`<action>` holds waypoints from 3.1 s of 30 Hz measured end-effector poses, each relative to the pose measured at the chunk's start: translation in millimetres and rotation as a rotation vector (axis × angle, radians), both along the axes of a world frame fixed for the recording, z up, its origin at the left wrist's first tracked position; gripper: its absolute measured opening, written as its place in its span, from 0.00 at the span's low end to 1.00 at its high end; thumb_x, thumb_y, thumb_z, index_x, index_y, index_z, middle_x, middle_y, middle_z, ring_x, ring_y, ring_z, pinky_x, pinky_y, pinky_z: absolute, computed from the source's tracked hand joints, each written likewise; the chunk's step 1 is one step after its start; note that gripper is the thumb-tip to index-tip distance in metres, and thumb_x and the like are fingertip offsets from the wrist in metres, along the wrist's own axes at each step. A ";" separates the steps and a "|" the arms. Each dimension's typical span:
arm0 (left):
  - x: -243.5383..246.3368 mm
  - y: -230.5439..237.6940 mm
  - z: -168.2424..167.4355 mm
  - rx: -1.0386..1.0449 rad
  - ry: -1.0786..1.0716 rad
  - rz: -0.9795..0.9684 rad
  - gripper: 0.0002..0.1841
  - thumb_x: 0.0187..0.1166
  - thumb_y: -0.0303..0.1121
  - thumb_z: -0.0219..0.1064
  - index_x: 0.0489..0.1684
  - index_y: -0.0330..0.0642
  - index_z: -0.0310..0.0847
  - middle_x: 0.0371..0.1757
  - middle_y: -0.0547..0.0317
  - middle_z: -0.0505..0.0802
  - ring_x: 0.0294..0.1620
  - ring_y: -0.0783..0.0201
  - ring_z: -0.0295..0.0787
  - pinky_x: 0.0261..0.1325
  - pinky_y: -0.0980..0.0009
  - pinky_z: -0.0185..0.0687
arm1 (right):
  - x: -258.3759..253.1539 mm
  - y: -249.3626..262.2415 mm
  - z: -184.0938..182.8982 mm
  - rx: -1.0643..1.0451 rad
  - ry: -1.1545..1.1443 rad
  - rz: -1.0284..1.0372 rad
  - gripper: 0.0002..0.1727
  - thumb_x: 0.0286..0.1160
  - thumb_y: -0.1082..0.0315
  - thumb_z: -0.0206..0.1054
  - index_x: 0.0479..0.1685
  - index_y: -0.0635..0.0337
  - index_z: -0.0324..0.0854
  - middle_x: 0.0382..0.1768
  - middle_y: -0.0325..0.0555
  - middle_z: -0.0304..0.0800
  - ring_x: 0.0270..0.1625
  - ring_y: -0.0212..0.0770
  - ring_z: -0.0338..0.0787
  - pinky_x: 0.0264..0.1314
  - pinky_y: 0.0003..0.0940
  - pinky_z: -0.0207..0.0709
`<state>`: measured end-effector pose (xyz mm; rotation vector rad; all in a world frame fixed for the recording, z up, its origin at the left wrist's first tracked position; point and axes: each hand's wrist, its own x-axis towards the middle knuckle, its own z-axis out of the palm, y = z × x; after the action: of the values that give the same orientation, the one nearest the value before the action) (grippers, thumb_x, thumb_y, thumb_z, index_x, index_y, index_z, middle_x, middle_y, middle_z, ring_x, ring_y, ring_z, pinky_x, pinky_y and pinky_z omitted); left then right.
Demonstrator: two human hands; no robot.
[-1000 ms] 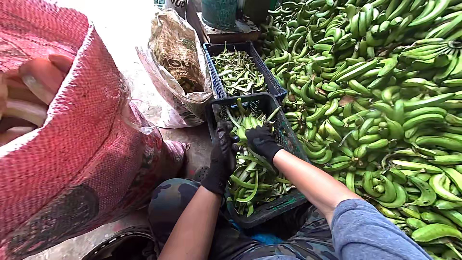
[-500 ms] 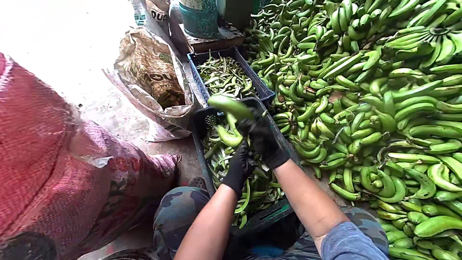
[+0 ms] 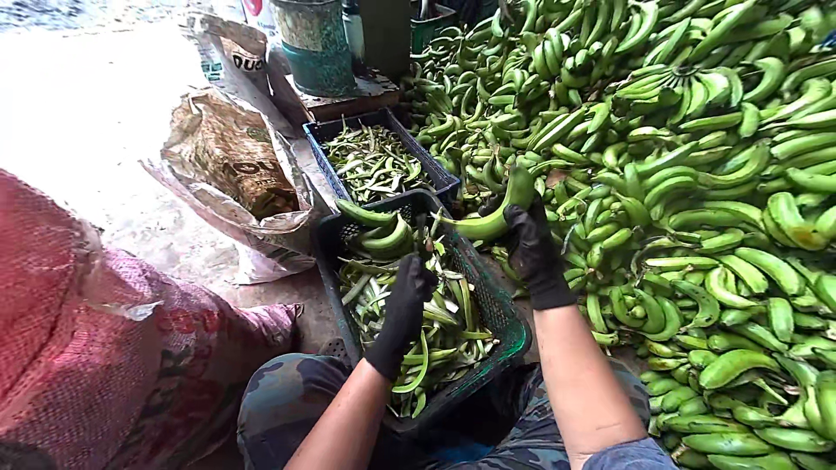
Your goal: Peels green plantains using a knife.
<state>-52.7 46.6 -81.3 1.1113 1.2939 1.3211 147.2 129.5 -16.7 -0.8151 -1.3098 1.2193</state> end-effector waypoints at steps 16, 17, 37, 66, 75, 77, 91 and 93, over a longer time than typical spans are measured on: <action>31.3 -34.7 -16.8 -0.189 -0.007 -0.281 0.27 0.93 0.55 0.42 0.76 0.48 0.71 0.42 0.58 0.84 0.25 0.67 0.75 0.27 0.69 0.76 | 20.0 -23.6 30.0 -0.043 0.297 0.155 0.30 0.78 0.43 0.63 0.77 0.38 0.64 0.52 0.46 0.89 0.50 0.47 0.93 0.49 0.46 0.90; 29.5 -37.3 -10.0 -0.147 -0.005 -0.270 0.26 0.93 0.54 0.43 0.75 0.48 0.71 0.38 0.59 0.83 0.26 0.68 0.77 0.29 0.69 0.77 | 23.1 -20.1 26.2 -0.067 0.307 0.136 0.28 0.79 0.41 0.61 0.73 0.41 0.69 0.50 0.44 0.89 0.48 0.45 0.92 0.49 0.44 0.89; -18.2 4.7 47.6 0.286 0.875 0.193 0.25 0.79 0.44 0.70 0.75 0.49 0.80 0.53 0.37 0.89 0.53 0.36 0.88 0.51 0.36 0.82 | -32.0 -54.3 -54.9 -0.420 0.259 0.115 0.32 0.84 0.32 0.44 0.56 0.50 0.76 0.28 0.42 0.86 0.25 0.37 0.86 0.27 0.35 0.85; 2.3 -48.0 37.6 0.388 0.482 -0.157 0.23 0.87 0.54 0.58 0.74 0.55 0.80 0.50 0.62 0.90 0.43 0.69 0.89 0.48 0.62 0.90 | -9.9 -43.3 -30.9 0.171 -0.104 -0.382 0.25 0.91 0.50 0.47 0.83 0.43 0.64 0.61 0.36 0.84 0.56 0.31 0.87 0.56 0.36 0.85; -12.8 -20.5 34.2 0.379 0.779 0.037 0.27 0.85 0.54 0.60 0.77 0.51 0.78 0.52 0.46 0.89 0.47 0.48 0.89 0.49 0.45 0.85 | -18.9 -56.3 -46.8 -0.180 0.106 0.218 0.10 0.82 0.60 0.59 0.55 0.46 0.79 0.33 0.35 0.89 0.30 0.29 0.87 0.33 0.29 0.84; -26.9 -11.9 35.4 0.307 0.773 0.123 0.26 0.86 0.53 0.60 0.76 0.48 0.78 0.54 0.42 0.89 0.50 0.44 0.89 0.50 0.41 0.83 | -22.6 -59.1 -53.4 -0.416 0.187 0.482 0.15 0.86 0.53 0.55 0.56 0.52 0.79 0.29 0.46 0.89 0.26 0.39 0.90 0.29 0.35 0.87; 16.5 -47.6 37.4 0.570 0.753 0.126 0.27 0.83 0.55 0.63 0.77 0.54 0.79 0.45 0.54 0.86 0.40 0.58 0.85 0.41 0.57 0.84 | -42.2 -36.6 19.5 -0.047 0.400 -0.373 0.22 0.93 0.48 0.47 0.76 0.46 0.62 0.57 0.45 0.84 0.53 0.42 0.90 0.54 0.44 0.88; 6.1 -38.2 38.1 0.567 0.783 0.127 0.27 0.85 0.55 0.61 0.77 0.51 0.78 0.47 0.50 0.88 0.43 0.54 0.87 0.44 0.53 0.85 | -36.6 -42.7 12.5 -0.032 0.228 -0.245 0.24 0.93 0.47 0.44 0.74 0.51 0.67 0.55 0.45 0.86 0.53 0.39 0.90 0.56 0.42 0.87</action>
<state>-46.6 8.3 -43.3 2.1174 1.5888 1.4478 110.5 86.8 -4.2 -0.8073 -0.9781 1.1038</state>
